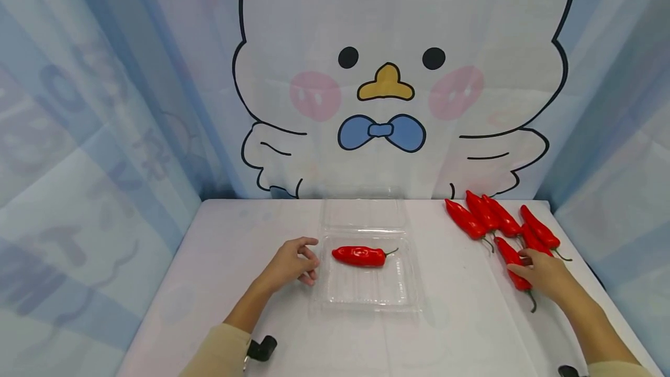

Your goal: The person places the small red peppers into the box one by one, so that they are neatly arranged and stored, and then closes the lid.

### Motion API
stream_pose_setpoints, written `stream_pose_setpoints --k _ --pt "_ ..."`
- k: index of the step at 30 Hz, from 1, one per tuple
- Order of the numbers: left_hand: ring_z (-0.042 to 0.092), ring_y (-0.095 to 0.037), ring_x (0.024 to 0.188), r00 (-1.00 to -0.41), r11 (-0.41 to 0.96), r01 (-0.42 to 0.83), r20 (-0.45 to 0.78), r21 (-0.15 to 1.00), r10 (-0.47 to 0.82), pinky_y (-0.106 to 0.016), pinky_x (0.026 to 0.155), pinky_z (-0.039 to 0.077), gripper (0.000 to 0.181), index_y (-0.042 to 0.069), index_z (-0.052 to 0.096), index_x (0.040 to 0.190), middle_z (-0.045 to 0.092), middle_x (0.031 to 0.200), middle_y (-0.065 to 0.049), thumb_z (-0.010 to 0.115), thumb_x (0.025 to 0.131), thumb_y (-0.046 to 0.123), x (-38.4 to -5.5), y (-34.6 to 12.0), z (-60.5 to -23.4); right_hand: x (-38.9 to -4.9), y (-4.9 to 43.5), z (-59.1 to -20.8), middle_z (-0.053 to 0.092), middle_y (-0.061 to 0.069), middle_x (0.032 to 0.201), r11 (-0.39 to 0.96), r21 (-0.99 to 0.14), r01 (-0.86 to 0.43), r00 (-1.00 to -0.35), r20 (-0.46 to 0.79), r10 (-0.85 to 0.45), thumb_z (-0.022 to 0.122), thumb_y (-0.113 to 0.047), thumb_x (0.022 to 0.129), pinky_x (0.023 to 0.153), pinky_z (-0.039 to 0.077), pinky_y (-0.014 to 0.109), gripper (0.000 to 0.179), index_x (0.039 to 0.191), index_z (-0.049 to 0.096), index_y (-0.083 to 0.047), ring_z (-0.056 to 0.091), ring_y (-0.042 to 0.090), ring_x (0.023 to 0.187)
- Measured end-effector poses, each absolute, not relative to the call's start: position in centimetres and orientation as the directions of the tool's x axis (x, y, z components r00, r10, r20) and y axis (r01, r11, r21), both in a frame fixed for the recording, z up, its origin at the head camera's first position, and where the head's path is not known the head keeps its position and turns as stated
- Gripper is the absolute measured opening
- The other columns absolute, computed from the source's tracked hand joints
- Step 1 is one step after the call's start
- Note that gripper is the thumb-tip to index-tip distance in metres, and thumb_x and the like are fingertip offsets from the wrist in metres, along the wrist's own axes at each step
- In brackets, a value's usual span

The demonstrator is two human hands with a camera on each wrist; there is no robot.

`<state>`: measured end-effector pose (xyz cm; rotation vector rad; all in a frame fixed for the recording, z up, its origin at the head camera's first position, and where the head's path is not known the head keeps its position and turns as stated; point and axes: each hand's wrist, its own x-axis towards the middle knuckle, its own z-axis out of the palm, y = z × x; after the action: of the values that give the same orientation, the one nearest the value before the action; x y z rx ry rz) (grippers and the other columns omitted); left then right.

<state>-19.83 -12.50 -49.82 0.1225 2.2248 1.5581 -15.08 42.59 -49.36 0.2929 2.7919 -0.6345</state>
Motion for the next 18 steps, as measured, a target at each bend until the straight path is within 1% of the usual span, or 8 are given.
stream_pose_setpoints --k 3,8,13,18 --pt "0.07 -0.018 0.068 -0.909 0.362 -0.165 -0.284 0.917 0.306 -0.034 0.062 0.065 0.055 0.001 0.05 0.147 0.063 0.099 -0.014 0.069 0.096 0.001 -19.78 -12.48 -49.73 -15.12 42.59 -49.51 0.057 0.039 0.115 0.88 -0.397 0.26 -0.944 -0.298 0.144 0.081 -0.039 0.088 0.074 0.066 0.046 0.086 0.137 0.043 0.02 0.056 0.048 0.102" --pt "0.07 -0.018 0.068 -0.908 0.352 -0.164 -0.28 0.922 0.312 -0.034 0.062 0.065 0.056 0.0 0.049 0.148 0.063 0.099 -0.014 0.069 0.095 0.0 -19.8 -12.47 -49.74 -15.06 42.55 -49.79 0.059 0.035 0.109 0.877 -0.402 0.264 -0.946 -0.288 0.152 0.082 -0.042 0.087 0.074 0.066 0.046 0.088 0.134 0.043 0.021 0.058 0.045 0.098" --pt "0.07 -0.018 0.068 -0.91 0.356 -0.163 -0.28 0.92 0.306 -0.034 0.062 0.065 0.055 0.0 0.05 0.147 0.063 0.099 -0.014 0.069 0.096 0.0 -19.82 -12.54 -49.77 -15.21 42.49 -50.0 0.059 0.036 0.11 0.882 -0.394 0.258 -0.945 -0.294 0.145 0.081 -0.048 0.085 0.075 0.066 0.049 0.093 0.134 0.044 0.022 0.054 0.049 0.102" --pt "0.07 -0.018 0.068 -0.908 0.359 -0.161 -0.28 0.92 0.311 -0.033 0.062 0.065 0.054 0.001 0.05 0.147 0.063 0.099 -0.013 0.069 0.096 0.001 -19.82 -12.55 -49.81 -15.18 42.59 -50.33 0.055 0.039 0.116 0.885 -0.383 0.264 -0.938 -0.315 0.144 0.079 -0.057 0.084 0.077 0.065 0.051 0.1 0.135 0.043 0.021 0.051 0.052 0.106"
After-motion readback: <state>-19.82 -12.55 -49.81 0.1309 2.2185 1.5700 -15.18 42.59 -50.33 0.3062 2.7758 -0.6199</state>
